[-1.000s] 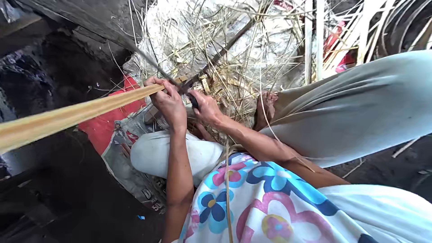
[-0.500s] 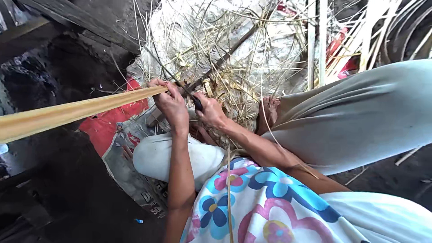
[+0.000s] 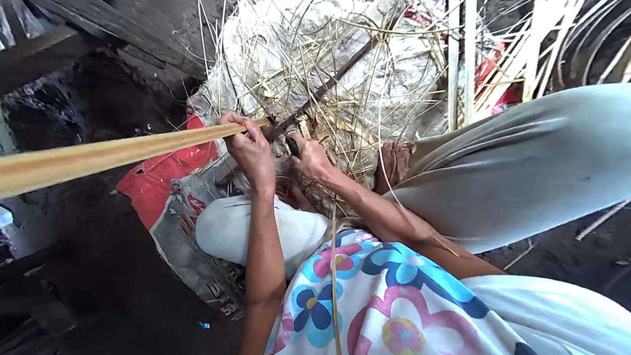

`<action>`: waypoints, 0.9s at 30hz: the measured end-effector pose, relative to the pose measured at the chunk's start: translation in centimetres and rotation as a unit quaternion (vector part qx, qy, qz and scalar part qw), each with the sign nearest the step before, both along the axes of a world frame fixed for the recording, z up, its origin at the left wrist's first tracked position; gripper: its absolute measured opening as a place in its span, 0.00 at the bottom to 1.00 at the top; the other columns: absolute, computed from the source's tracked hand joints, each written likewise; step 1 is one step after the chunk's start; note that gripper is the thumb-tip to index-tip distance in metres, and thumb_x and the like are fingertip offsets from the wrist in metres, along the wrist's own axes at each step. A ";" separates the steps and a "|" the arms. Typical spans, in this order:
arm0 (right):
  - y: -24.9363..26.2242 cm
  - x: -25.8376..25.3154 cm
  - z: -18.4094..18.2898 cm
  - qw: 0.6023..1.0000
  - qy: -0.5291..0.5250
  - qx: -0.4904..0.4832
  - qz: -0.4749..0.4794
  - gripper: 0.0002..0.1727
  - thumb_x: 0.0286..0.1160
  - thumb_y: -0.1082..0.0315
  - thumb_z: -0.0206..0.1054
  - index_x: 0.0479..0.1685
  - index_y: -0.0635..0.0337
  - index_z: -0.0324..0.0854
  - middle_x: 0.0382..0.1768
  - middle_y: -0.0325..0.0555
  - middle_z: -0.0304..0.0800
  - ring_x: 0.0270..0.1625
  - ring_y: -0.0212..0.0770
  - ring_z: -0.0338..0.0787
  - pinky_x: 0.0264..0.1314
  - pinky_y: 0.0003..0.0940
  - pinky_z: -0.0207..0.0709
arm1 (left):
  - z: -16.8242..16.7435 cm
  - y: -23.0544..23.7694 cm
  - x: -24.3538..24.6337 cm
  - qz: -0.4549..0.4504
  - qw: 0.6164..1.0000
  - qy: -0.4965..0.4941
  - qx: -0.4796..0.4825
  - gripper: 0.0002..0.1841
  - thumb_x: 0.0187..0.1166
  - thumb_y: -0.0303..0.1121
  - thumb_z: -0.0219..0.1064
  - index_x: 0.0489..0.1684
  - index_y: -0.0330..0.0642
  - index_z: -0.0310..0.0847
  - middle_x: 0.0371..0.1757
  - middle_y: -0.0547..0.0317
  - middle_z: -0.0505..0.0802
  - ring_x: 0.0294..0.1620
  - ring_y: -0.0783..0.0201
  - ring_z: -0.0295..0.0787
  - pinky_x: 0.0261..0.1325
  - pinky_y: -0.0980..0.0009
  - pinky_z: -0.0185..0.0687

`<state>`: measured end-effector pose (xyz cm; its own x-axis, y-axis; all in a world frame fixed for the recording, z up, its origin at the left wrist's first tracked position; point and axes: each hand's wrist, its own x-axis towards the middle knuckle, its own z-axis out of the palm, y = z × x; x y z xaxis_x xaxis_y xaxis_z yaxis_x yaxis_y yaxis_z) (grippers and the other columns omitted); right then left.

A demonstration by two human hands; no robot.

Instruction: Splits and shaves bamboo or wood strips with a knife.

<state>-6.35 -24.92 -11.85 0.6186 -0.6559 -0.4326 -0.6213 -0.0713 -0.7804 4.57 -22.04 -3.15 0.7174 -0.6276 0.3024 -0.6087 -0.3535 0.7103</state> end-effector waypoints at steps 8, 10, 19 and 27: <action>-0.3 0.2 -0.7 0.999 0.006 0.042 -0.014 0.31 0.75 0.70 0.67 0.81 0.56 0.72 0.49 0.67 0.92 0.52 0.69 0.92 0.54 0.70 0.81 | -0.3 0.0 -0.2 -0.012 1.000 0.013 -0.021 0.06 0.86 0.22 0.56 0.50 0.25 0.73 0.43 0.44 0.81 0.40 0.64 0.85 0.48 0.72 0.86; -0.1 0.3 0.0 0.998 -0.057 -0.007 -0.013 0.31 0.70 0.73 0.68 0.78 0.56 0.76 0.45 0.64 0.93 0.46 0.67 0.93 0.49 0.70 0.81 | -0.2 -0.3 -0.4 -0.001 1.000 0.002 -0.009 0.07 0.85 0.22 0.56 0.50 0.24 0.74 0.44 0.43 0.82 0.41 0.65 0.81 0.47 0.74 0.79; 0.1 -0.2 -2.4 1.000 -0.012 0.008 -0.004 0.31 0.72 0.72 0.67 0.80 0.56 0.74 0.46 0.67 0.92 0.49 0.71 0.92 0.51 0.72 0.80 | -1.0 0.0 0.0 0.004 0.998 0.045 -0.042 0.05 0.85 0.22 0.56 0.49 0.28 0.72 0.42 0.48 0.79 0.39 0.65 0.84 0.48 0.70 0.87; -0.2 0.0 -3.3 0.996 0.000 0.086 -0.034 0.28 0.75 0.70 0.67 0.78 0.58 0.73 0.53 0.67 0.90 0.56 0.68 0.91 0.59 0.68 0.79 | -1.5 1.8 0.6 -0.019 0.991 0.082 -0.102 0.02 0.85 0.21 0.59 0.47 0.30 0.72 0.39 0.55 0.80 0.38 0.70 0.84 0.49 0.70 0.89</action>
<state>-6.38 -25.09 -15.15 0.5757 -0.6123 -0.5419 -0.6204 0.1045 -0.7773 5.16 -20.25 -4.67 0.7448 -0.5924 0.3072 -0.4890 -0.1713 0.8553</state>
